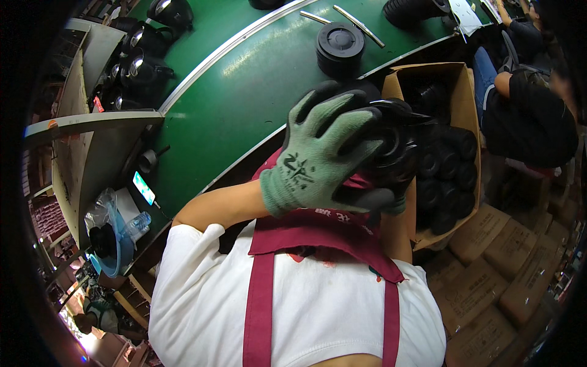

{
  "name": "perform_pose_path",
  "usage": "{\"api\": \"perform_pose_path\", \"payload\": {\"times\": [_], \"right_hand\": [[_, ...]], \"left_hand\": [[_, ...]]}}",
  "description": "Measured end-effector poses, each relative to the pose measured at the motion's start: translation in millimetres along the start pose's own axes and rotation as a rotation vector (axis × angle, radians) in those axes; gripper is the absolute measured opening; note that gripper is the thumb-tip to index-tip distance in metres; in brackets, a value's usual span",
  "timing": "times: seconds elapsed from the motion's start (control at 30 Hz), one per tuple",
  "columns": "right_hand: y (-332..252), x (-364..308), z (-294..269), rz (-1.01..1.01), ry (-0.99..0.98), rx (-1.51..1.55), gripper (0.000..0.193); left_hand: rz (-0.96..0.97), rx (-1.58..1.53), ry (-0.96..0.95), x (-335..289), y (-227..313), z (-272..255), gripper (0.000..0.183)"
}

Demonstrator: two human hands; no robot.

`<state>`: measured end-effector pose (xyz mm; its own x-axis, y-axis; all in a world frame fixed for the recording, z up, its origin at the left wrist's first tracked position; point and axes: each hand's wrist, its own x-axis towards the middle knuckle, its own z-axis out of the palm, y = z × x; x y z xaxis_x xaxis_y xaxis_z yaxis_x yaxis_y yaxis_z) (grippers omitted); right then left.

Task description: The person assembles black kettles on a green conveyor belt. They pick up a kettle body, insert a metal heating element, and secure a black lid. The person repeats this process for multiple units, placing the finished kettles on the belt.

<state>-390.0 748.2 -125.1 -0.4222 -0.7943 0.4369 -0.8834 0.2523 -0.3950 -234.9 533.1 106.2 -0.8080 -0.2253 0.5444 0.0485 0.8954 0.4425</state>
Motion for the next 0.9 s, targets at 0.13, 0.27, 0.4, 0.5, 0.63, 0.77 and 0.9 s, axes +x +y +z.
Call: {"api": "perform_pose_path", "payload": {"times": [0.13,0.27,0.4,0.5,0.63,0.77,0.9], "right_hand": [[-27,35,-25,0.146,0.076,0.39,0.081],[-39,54,-36,0.23,0.158,0.611,0.072],[-52,77,-49,0.259,0.274,0.778,0.064],[-54,111,-76,0.19,0.382,0.874,0.057],[-65,142,-125,-0.074,0.357,0.849,0.049],[-89,153,-150,-0.389,0.173,0.633,0.042],[-107,165,-149,-0.444,0.202,0.475,0.039]], "left_hand": [[0.081,0.001,0.104,-12,-4,19,0.055],[0.195,-0.106,0.135,-14,-9,21,0.048],[0.102,-0.137,-0.017,-13,-9,13,0.05],[-0.434,-0.667,0.319,-22,-18,9,0.061],[-1.156,-1.572,-0.186,-27,-69,-16,0.064],[-1.273,-2.032,-0.489,-19,-98,-15,0.046],[-1.41,-1.511,-0.103,-1,-79,-10,0.038]]}}
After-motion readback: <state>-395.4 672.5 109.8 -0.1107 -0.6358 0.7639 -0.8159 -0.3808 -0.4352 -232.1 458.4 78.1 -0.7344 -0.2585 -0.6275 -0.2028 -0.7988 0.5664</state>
